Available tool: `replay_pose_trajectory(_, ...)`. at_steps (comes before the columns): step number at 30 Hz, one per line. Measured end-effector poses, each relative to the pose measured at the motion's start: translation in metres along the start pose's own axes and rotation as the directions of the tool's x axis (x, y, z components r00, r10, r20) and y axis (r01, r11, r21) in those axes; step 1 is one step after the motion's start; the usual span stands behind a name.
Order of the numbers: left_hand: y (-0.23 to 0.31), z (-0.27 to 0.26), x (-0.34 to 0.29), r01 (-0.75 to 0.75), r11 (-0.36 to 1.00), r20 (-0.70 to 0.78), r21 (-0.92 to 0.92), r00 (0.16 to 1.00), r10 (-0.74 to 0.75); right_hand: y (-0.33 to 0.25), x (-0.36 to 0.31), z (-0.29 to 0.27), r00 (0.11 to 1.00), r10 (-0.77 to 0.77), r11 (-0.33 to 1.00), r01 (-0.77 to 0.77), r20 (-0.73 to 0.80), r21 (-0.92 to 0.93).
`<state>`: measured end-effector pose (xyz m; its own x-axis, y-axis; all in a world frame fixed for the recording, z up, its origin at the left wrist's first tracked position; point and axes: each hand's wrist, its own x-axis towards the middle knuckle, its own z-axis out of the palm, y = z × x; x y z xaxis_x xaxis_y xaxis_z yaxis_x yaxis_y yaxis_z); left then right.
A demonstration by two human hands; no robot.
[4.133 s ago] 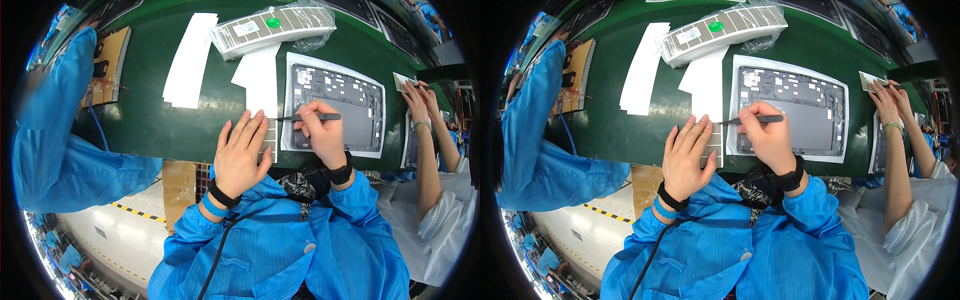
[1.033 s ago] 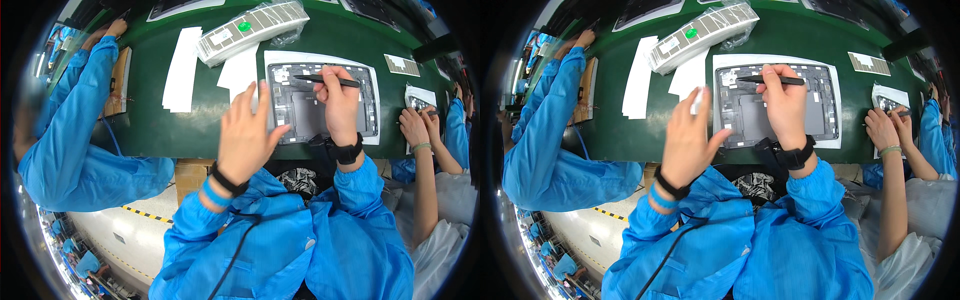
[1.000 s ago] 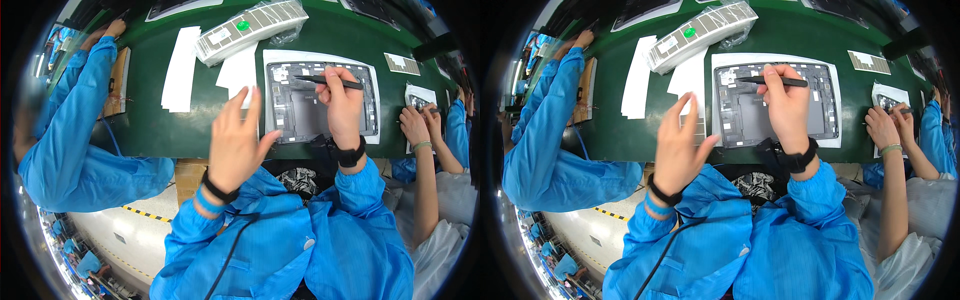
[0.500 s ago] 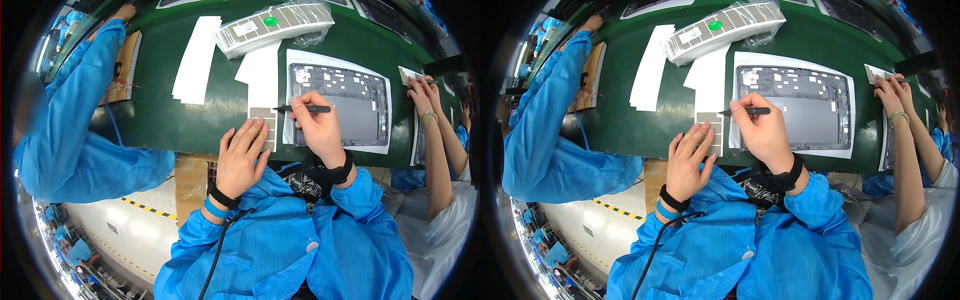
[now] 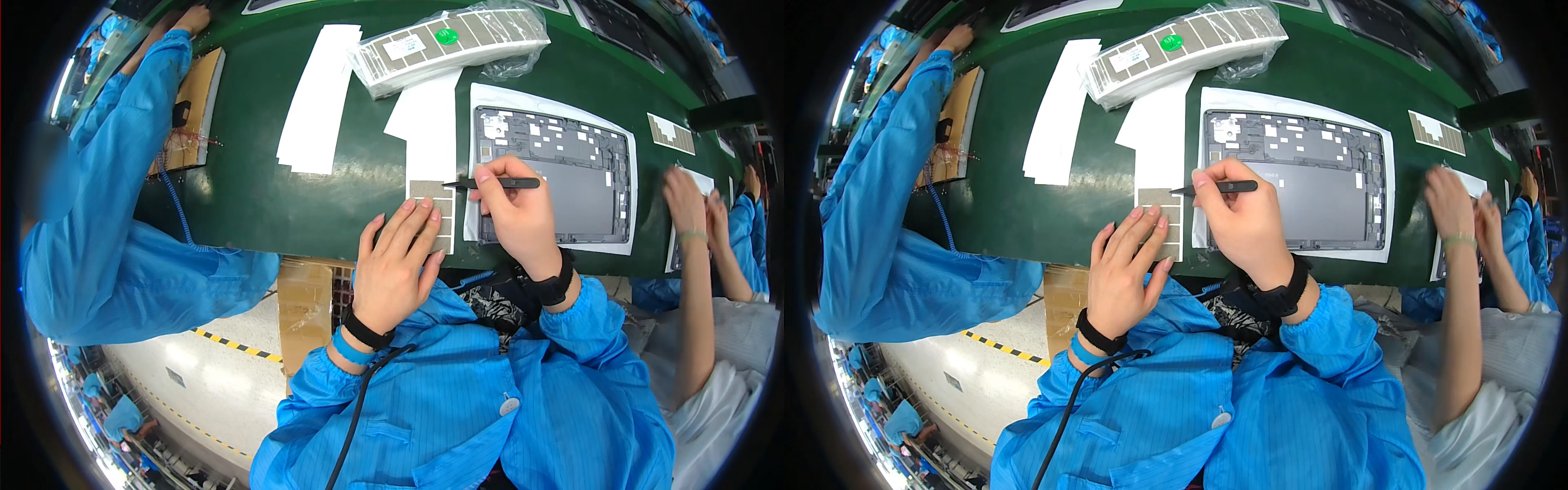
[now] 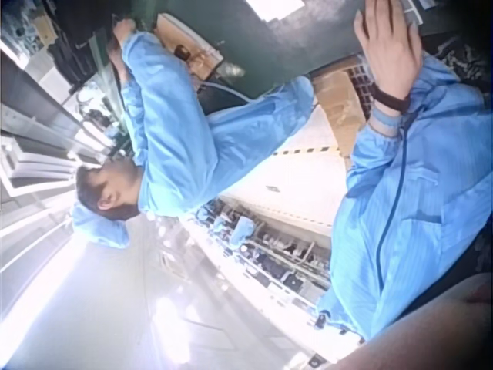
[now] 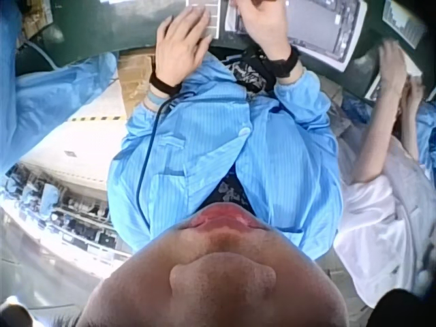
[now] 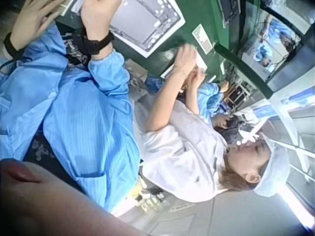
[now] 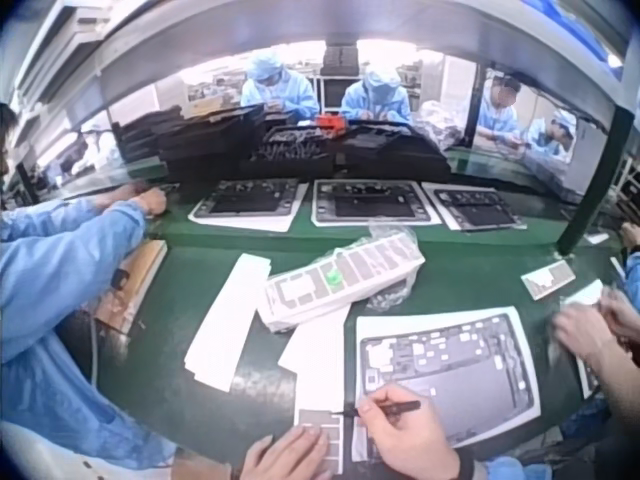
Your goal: Assembling electronic components by attaching small parts to a tablet-like device frame on an assembly line.
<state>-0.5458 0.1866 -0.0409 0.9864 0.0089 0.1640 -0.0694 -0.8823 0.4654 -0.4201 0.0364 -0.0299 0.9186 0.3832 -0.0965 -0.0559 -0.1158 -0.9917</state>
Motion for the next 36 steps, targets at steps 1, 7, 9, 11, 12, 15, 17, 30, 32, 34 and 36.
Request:
replay_pose_trajectory(1,0.0,0.0,0.0,0.0,1.0,-0.001,0.001,1.0,0.0,0.0,0.0,0.003,1.0,0.001,1.0,-0.001,-0.001,0.0)
replay_pose_trajectory(7,0.004,-0.001,0.0,0.01,1.0,0.002,0.016,1.0,-0.01,-0.008,-0.003,0.005,0.998,-0.027,0.99,0.035,-0.062,0.138)
replay_pose_trajectory(9,0.006,-0.003,0.001,0.01,1.0,0.012,0.022,1.0,-0.011,-0.012,-0.005,0.0,0.976,-0.105,0.978,0.136,-0.192,0.157)
replay_pose_trajectory(11,0.008,-0.006,0.003,0.01,1.0,0.025,0.027,1.0,-0.011,-0.025,-0.01,-0.016,0.981,-0.061,0.984,0.09,-0.185,0.154)
replay_pose_trajectory(12,0.01,-0.008,0.004,0.014,0.999,0.009,0.039,1.0,-0.014,-0.029,-0.015,-0.026,0.983,-0.017,0.988,0.045,-0.18,0.149)
replay_pose_trajectory(15,0.018,-0.008,0.008,0.005,0.999,-0.053,0.042,0.999,-0.003,-0.017,-0.028,-0.042,0.983,0.097,0.988,-0.075,-0.157,0.138)
replay_pose_trajectory(17,0.027,-0.005,0.013,-0.01,0.999,-0.099,0.034,0.995,0.013,0.0,-0.03,-0.047,0.984,0.141,0.982,-0.125,-0.108,0.142)
replay_pose_trajectory(30,0.043,0.014,0.026,-0.051,0.999,-0.082,-0.008,0.995,0.05,0.01,-0.03,-0.051,0.997,0.078,0.992,-0.075,-0.023,0.106)
replay_pose_trajectory(32,0.043,0.014,0.028,-0.054,0.998,-0.089,-0.011,0.995,0.052,0.009,-0.03,-0.051,0.996,0.081,0.993,-0.077,-0.038,0.09)
replay_pose_trajectory(34,0.043,0.015,0.028,-0.059,0.998,-0.091,-0.006,0.994,0.059,0.01,-0.029,-0.052,0.997,0.075,0.993,-0.072,-0.031,0.089)
replay_pose_trajectory(36,0.042,0.015,0.028,-0.065,0.998,-0.093,-0.001,0.994,0.064,0.01,-0.028,-0.053,0.997,0.07,0.994,-0.068,-0.023,0.086)
